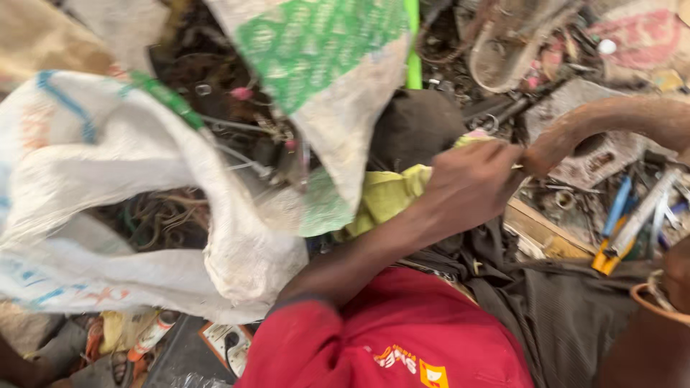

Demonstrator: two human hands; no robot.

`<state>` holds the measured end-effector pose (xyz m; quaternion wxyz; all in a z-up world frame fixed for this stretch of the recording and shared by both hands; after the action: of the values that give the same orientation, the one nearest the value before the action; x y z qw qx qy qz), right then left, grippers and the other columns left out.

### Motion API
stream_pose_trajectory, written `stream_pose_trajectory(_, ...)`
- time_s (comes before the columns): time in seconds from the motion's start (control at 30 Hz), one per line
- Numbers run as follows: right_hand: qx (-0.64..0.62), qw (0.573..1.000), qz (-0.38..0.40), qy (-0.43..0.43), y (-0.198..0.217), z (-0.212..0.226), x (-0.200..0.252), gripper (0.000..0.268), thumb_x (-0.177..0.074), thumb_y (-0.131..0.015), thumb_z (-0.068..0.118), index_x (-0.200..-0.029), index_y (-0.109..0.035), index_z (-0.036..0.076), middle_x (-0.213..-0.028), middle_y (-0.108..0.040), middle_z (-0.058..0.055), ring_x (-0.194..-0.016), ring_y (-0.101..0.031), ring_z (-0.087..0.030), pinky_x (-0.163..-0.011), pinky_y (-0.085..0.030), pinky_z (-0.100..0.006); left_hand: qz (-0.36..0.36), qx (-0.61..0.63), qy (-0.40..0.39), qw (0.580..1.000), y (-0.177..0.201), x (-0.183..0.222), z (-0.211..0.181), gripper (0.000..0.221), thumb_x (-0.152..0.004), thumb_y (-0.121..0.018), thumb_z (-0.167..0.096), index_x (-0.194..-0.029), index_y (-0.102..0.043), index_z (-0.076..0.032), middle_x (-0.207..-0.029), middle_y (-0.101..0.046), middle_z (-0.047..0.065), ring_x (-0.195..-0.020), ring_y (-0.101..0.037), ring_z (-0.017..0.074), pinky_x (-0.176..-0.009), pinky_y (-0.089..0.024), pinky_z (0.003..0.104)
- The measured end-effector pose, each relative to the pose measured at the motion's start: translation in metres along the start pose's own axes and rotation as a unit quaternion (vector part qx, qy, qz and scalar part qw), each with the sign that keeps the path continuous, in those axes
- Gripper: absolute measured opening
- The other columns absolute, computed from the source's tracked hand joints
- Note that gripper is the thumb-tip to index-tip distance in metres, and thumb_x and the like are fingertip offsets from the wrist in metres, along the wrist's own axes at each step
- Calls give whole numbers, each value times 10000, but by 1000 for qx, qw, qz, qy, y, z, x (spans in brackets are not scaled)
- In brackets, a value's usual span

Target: The person is working on a metal engine component, using a hammer and pliers to remove a stuck part. They repeatedly strike the component with a hammer and use pliers to pull out a small metal piece, which is then placed into a sack.

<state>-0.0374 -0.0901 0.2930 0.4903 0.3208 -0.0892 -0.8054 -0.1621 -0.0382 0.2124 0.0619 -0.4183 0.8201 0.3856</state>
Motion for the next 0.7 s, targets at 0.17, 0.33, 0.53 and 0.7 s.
stream_pose_trajectory(0.17, -31, 989, 103, 97, -26, 64, -17, 538, -1052, -727, 176, -1428, -396, -19, -1527, -397, -252, -1483, -320, -429, -1198, -360, -555, -171, -146, 1, 974, 188, 40, -15, 422, -839, -852, -117, -1214, -665, -74, -1176, -684, 91, -1063, -655, 265, -915, -547, 396)
stream_pose_trajectory(0.33, -105, 939, 184, 270, -88, 128, -37, 471, -1060, -692, 146, -1433, -425, 39, -1561, -419, -201, -1510, -316, -398, -1223, -392, -538, -192, -297, 203, 913, 280, 80, -6, 463, -933, -881, -159, -1344, -674, -104, -1367, -630, 88, -1314, -562, 309, -1124, -479, 453)
stream_pose_trajectory(0.53, -68, 849, 167, 498, -198, 136, -55, 444, -1129, -668, 138, -1504, -446, 49, -1667, -381, -164, -1620, -233, -400, -1276, -354, -554, -79, -297, 244, 920, 268, 110, 20, 832, -722, -870, -287, -1423, -565, 41, -1505, -370, 287, -1419, -307, 506, -1156, -329, 596)
stream_pose_trajectory(0.7, 25, 798, 180, 575, -220, 115, -101, 439, -1177, -692, 297, -1463, -517, 14, -1668, -397, -173, -1550, -267, -459, -1303, -292, -620, -62, -375, 260, 888, 260, 110, 37, 381, -803, -852, -283, -1115, -638, -237, -1582, -340, 207, -1474, -262, 452, -1220, -285, 566)
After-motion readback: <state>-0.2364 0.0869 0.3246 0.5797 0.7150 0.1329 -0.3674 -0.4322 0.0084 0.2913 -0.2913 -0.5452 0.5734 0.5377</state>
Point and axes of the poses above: each hand's wrist, its own x-axis away from the middle knuckle, its own y-axis out of the back of the hand, z = x × y, the point moved 2 cm from there along -x, towards the middle knuckle
